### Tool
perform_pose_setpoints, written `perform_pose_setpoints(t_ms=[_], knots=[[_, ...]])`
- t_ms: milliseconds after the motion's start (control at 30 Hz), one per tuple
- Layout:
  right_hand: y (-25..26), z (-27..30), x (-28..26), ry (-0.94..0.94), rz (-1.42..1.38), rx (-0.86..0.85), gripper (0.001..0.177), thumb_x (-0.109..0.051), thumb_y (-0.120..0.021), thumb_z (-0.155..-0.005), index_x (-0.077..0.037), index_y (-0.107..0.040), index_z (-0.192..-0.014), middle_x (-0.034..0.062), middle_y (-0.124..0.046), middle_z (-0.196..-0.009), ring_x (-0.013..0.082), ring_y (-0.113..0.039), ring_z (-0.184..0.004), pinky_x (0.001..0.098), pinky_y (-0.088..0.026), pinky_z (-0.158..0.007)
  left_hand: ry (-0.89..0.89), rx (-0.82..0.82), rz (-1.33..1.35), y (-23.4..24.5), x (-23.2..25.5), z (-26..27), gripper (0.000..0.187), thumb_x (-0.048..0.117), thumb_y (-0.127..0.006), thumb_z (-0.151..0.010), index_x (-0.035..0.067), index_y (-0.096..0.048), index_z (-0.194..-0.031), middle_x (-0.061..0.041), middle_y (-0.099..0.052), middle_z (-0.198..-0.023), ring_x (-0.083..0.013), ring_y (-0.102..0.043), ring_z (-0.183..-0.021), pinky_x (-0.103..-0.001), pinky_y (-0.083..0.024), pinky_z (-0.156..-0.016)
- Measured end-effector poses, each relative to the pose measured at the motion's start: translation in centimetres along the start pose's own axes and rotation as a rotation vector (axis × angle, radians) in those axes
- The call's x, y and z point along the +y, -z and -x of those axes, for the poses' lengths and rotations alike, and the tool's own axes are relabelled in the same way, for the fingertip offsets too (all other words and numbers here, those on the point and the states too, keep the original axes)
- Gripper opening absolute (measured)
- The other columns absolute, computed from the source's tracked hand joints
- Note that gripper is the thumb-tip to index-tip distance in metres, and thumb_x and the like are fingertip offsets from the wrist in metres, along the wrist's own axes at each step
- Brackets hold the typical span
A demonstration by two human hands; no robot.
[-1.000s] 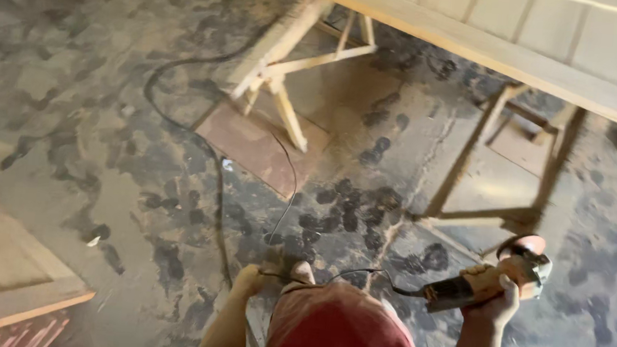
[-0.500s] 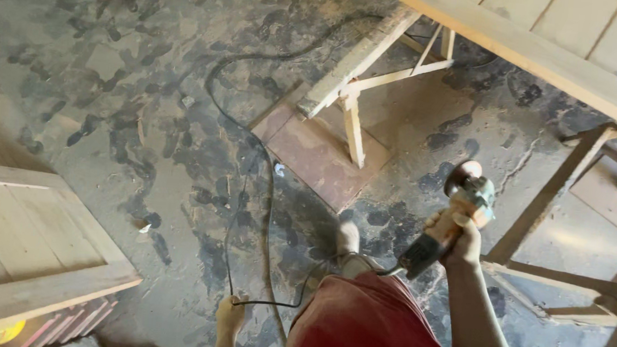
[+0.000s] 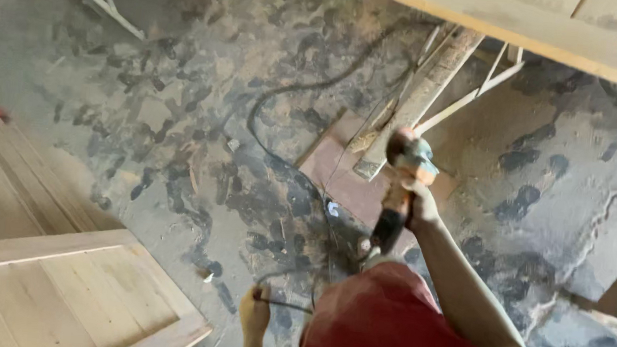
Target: The person uses an angle grinder with a sanding disc to smooth the surface of a wooden door panel. They systematically move the tool across the flat surfaces and edges of the door, which is resting on a wooden stand. The person adjusts their position and the tool's angle to cover different sections of the panel.
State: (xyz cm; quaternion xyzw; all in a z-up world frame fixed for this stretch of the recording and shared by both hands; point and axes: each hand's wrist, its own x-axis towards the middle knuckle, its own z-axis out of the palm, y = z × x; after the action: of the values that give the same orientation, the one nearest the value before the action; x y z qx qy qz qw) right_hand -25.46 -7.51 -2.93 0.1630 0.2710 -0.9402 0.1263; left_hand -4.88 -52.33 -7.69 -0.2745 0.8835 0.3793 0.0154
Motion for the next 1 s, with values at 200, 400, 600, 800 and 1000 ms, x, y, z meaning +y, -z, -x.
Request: perform_pose_setpoints(t_ms=[200,400,600,800,1000], knots=[[-10.4,-5.6,-0.7,0.216,0.143,-0.139,0.06,-0.017,-0.071,-0.075,-0.002,-0.051,-0.129,0.0195,-0.065,-0.084,0.0328,-0.068,-0.07,0.0461,-0.059,-0.064,-0.049,0.091,0.239,0.5,4.9,-10.4,0.026,0.029,-0.069,-0.093,0.003,-0.074,-0.096,-0.013,-0.076,-0.082,-0.0197,-0.071,-0.077,-0.034,-0.053,-0.073],[-11.5,-14.3,1.7,0.147,-0.013,0.074,0.062,-0.021,-0.072,-0.075,0.0,-0.051,-0.129,0.019,-0.068,-0.089,0.0328,-0.069,-0.073,0.0458,-0.062,-0.069,-0.102,0.001,0.195,1.2,7.0,-23.0,0.024,0.024,-0.072,-0.091,0.003,-0.076,-0.102,-0.017,-0.076,-0.084,-0.0242,-0.069,-0.076,-0.037,-0.054,-0.072],[-12.7,-21.6,3.1,0.288,-0.028,0.225,0.054,-0.021,-0.069,-0.08,0.003,-0.052,-0.125,0.0167,-0.065,-0.097,0.0316,-0.068,-0.085,0.0446,-0.06,-0.08,-0.259,-0.248,0.187,3.0,11.2,-41.0,0.026,0.025,-0.072,-0.091,0.003,-0.074,-0.105,-0.015,-0.077,-0.092,-0.0263,-0.072,-0.082,-0.037,-0.055,-0.076],[-19.6,-27.0,3.8,0.431,-0.04,0.297,0.047,-0.024,-0.066,-0.08,0.004,-0.056,-0.117,0.0171,-0.064,-0.098,0.0321,-0.066,-0.088,0.0459,-0.059,-0.085,-0.57,-0.573,-0.013,9.4,28.3,-56.4,0.024,0.028,-0.068,-0.104,0.006,-0.074,-0.098,-0.015,-0.075,-0.095,-0.0284,-0.071,-0.09,-0.036,-0.053,-0.078],[-23.7,-32.5,4.6,0.511,-0.007,0.319,0.047,-0.027,-0.064,-0.08,0.003,-0.057,-0.117,0.0173,-0.065,-0.098,0.0335,-0.066,-0.088,0.0448,-0.058,-0.083,-1.271,-0.423,0.352,14.5,48.2,-61.4,0.014,0.012,-0.074,-0.093,0.004,-0.07,-0.103,-0.016,-0.074,-0.12,-0.0357,-0.069,-0.117,-0.04,-0.055,-0.098]])
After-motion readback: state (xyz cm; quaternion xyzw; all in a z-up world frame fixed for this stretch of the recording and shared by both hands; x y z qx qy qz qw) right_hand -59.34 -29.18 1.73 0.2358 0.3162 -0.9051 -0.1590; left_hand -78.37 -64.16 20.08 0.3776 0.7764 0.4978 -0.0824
